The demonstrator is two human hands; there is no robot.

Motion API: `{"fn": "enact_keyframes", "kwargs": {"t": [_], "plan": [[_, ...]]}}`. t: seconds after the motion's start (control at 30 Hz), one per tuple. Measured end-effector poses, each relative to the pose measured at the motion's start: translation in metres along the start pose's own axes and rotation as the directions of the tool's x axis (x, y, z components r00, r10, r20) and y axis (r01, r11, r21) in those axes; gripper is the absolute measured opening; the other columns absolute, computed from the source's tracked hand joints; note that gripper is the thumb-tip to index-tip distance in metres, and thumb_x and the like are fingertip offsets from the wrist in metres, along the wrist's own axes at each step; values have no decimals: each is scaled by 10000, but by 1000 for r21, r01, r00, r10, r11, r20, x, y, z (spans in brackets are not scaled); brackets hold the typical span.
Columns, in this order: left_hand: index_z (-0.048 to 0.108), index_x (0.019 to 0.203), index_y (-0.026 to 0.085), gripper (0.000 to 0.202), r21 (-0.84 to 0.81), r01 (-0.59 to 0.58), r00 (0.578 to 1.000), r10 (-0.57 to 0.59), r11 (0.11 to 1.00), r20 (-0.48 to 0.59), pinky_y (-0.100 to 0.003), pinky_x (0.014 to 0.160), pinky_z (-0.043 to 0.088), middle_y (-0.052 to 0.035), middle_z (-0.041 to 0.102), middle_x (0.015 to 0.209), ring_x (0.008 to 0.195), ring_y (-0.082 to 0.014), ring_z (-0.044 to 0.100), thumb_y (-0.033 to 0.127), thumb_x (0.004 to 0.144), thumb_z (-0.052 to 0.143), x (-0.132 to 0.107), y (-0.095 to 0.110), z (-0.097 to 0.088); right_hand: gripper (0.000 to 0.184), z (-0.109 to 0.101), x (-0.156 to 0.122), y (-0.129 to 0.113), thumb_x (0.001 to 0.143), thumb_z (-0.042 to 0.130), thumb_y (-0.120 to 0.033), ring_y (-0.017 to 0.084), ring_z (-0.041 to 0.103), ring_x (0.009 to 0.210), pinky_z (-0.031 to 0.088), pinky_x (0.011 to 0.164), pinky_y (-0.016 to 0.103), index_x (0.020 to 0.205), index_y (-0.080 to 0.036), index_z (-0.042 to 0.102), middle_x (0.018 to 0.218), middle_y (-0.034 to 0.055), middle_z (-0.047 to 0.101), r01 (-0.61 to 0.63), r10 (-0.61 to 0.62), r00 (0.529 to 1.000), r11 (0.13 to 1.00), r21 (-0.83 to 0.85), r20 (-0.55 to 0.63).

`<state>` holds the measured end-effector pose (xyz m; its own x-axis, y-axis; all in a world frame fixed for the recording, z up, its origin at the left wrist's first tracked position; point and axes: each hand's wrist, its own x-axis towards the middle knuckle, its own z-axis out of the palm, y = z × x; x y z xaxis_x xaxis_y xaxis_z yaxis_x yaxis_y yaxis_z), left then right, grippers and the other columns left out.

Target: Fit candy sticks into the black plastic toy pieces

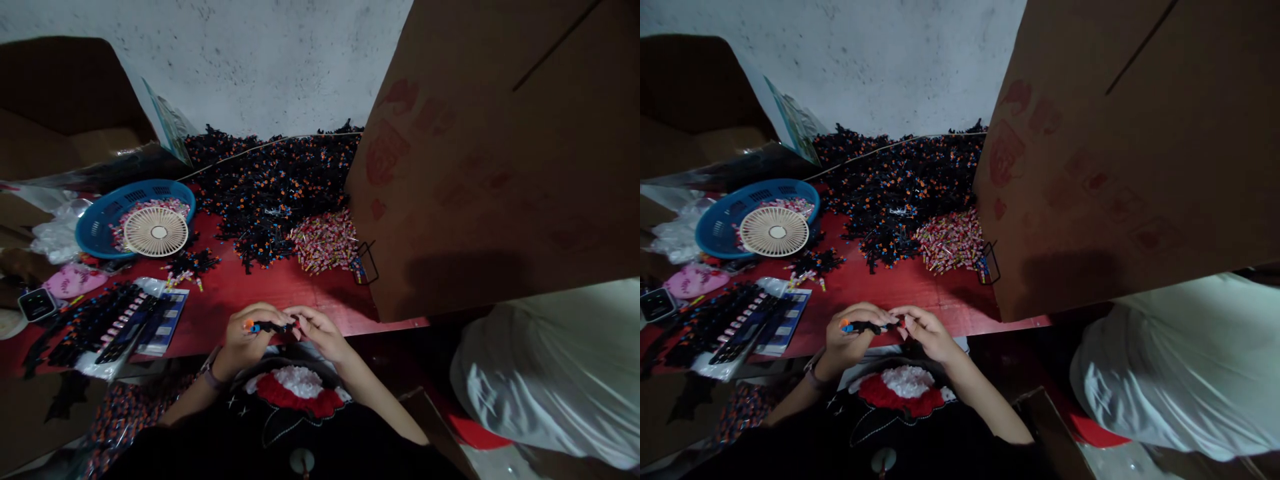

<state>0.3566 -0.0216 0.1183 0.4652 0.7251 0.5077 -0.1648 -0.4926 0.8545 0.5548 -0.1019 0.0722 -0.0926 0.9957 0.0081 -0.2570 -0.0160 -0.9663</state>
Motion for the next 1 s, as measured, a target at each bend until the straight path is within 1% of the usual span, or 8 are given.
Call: {"fn": "enact_keyframes", "kwargs": {"t": [0.17,0.3,0.5,0.63,0.73,0.8,0.87,1.0], "plan": [[830,1014,233,285,-3,-10,999,10,1000,33,-325,847,726,-62,868,977,909,-200,857,44,987,619,-7,-5,-1,569,0,1,11,1015,702,-771,198,614,751,525,740,320,1014,-216,825,835,46,718,23,-33,995,994,-108,-93],[801,950,225,83,-49,123,989,-126,991,-71,-350,845,714,-67,843,930,878,-213,838,220,1007,741,-18,-39,12,591,-3,9,43,1014,674,-787,225,646,769,546,764,343,924,-220,812,818,57,740,23,-63,971,985,-169,-233],[662,1008,214,457,-243,444,820,-501,862,-278,-379,870,680,-74,810,909,849,-239,822,583,852,883,-45,-138,33,673,-8,41,114,1023,552,-812,239,644,738,554,767,364,700,-235,676,714,54,684,-55,-39,951,955,-290,-308],[631,1111,223,322,157,717,659,-588,679,-468,-418,829,648,-48,744,827,779,-261,768,521,989,651,-27,-176,-40,415,-48,61,130,1046,561,-580,285,707,999,583,988,431,999,-242,799,999,111,788,-174,-74,891,856,-487,-448],[650,1329,149,404,404,768,633,-496,496,-594,-584,1098,561,-219,751,1222,1248,-405,718,374,994,622,10,-180,-124,342,-97,74,126,1018,564,-373,300,636,1148,512,1127,476,1251,-206,752,1196,155,730,-276,-131,788,797,-536,-601],[587,1487,81,585,567,779,626,-370,268,-686,-689,1184,463,-327,634,1460,1459,-506,562,342,968,653,36,-180,-160,386,-123,83,124,991,552,-270,288,601,1135,495,1120,459,1334,-170,700,1238,162,681,-314,-147,751,779,-543,-644],[548,1542,45,647,676,723,679,-325,141,-658,-729,1224,398,-365,568,1533,1512,-541,487,333,972,655,57,-185,-168,373,-138,92,126,980,553,-216,272,574,1119,486,1089,426,1325,-154,680,1236,148,653,-334,-162,734,760,-558,-660],[649,1379,86,438,756,574,774,-510,314,-376,-575,1247,447,-278,693,1369,1389,-432,622,331,1016,642,79,-214,-119,232,-147,109,131,1020,552,-221,247,540,1110,459,1023,372,1212,-160,666,1184,113,656,-337,-198,741,717,-610,-642]]}}
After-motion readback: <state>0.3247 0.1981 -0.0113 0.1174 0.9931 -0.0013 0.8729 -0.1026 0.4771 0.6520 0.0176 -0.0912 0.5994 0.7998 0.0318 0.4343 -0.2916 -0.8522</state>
